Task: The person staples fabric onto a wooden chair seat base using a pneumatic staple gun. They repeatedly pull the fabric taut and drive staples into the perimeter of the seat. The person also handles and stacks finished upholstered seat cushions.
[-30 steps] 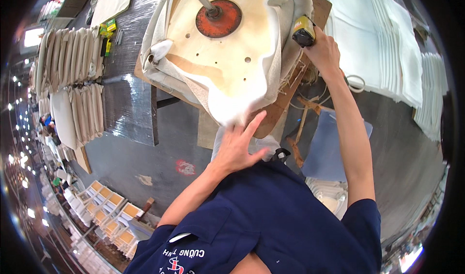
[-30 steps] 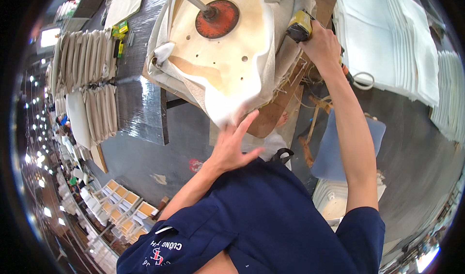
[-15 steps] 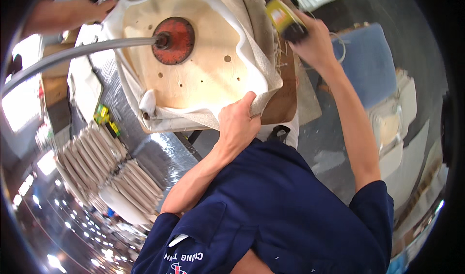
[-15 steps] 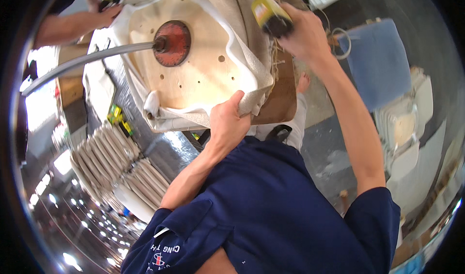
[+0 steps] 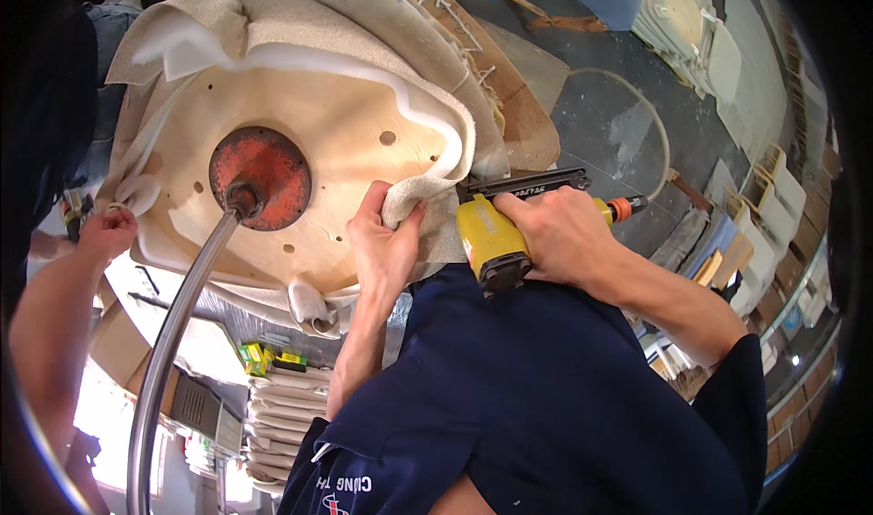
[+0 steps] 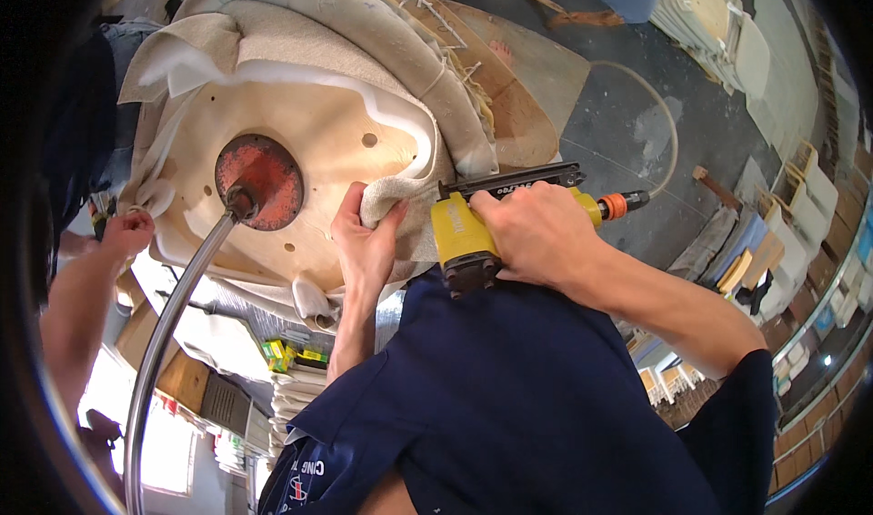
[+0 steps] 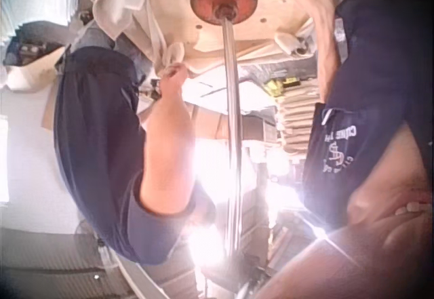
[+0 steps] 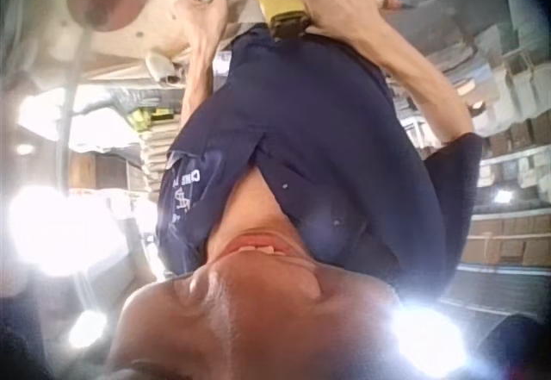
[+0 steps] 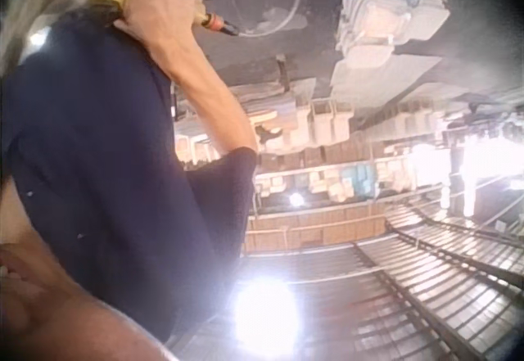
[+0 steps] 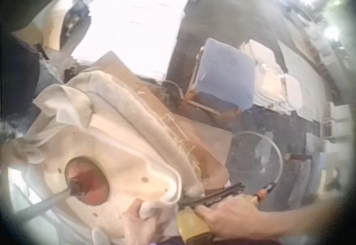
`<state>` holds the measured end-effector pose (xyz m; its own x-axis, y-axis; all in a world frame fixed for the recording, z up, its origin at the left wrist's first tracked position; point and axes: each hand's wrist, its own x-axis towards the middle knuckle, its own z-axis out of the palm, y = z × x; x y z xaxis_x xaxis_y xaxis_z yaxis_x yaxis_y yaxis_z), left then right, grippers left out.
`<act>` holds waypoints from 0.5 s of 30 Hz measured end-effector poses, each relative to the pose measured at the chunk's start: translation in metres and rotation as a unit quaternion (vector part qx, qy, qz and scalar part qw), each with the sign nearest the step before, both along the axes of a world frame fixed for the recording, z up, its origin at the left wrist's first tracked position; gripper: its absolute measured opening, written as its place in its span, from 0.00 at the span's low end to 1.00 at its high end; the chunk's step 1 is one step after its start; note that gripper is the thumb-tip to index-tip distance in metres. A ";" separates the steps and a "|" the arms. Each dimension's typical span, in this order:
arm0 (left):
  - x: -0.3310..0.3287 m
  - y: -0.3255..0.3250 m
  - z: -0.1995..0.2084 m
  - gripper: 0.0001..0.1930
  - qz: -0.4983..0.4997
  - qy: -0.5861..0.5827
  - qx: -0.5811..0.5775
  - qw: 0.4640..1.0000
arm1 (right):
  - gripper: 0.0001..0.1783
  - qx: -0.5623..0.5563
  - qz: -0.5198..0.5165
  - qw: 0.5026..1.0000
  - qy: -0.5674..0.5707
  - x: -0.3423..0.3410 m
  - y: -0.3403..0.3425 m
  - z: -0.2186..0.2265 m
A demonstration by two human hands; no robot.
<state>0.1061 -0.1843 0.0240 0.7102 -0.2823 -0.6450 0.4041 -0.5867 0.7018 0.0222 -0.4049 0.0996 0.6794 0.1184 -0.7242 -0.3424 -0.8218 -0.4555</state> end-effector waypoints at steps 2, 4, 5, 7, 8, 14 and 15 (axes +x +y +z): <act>0.001 0.000 0.004 0.09 -0.008 0.000 0.021 1.000 | 0.32 -0.043 0.001 0.999 -0.034 0.010 0.021 -0.009; 0.003 0.003 0.000 0.13 -0.001 -0.005 0.010 1.000 | 0.31 -0.032 0.024 0.999 -0.036 0.013 0.021 -0.013; 0.004 0.006 -0.003 0.15 0.006 -0.011 0.005 1.000 | 0.31 -0.022 0.019 0.999 -0.027 0.011 0.019 -0.013; 0.006 0.020 -0.006 0.19 -0.100 -0.145 0.052 0.983 | 0.31 -0.002 0.010 1.000 -0.010 0.000 0.009 -0.013; 0.008 0.025 -0.005 0.21 -0.153 -0.212 0.080 0.962 | 0.32 0.010 -0.018 0.998 -0.052 -0.012 0.002 -0.011; 0.027 -0.029 0.044 0.14 -0.336 -0.466 0.077 0.815 | 0.36 0.045 -0.058 0.981 -0.181 -0.046 -0.035 -0.012; 0.024 -0.030 0.037 0.13 -0.358 -0.459 0.061 0.811 | 0.34 0.044 -0.046 0.977 -0.205 -0.040 -0.036 -0.012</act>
<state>0.1300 -0.2143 0.0612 0.5895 -0.8077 0.0076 -0.7300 -0.5287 0.4331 -0.0173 -0.4409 0.0874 0.9208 0.0938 -0.3785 -0.1861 -0.7473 -0.6380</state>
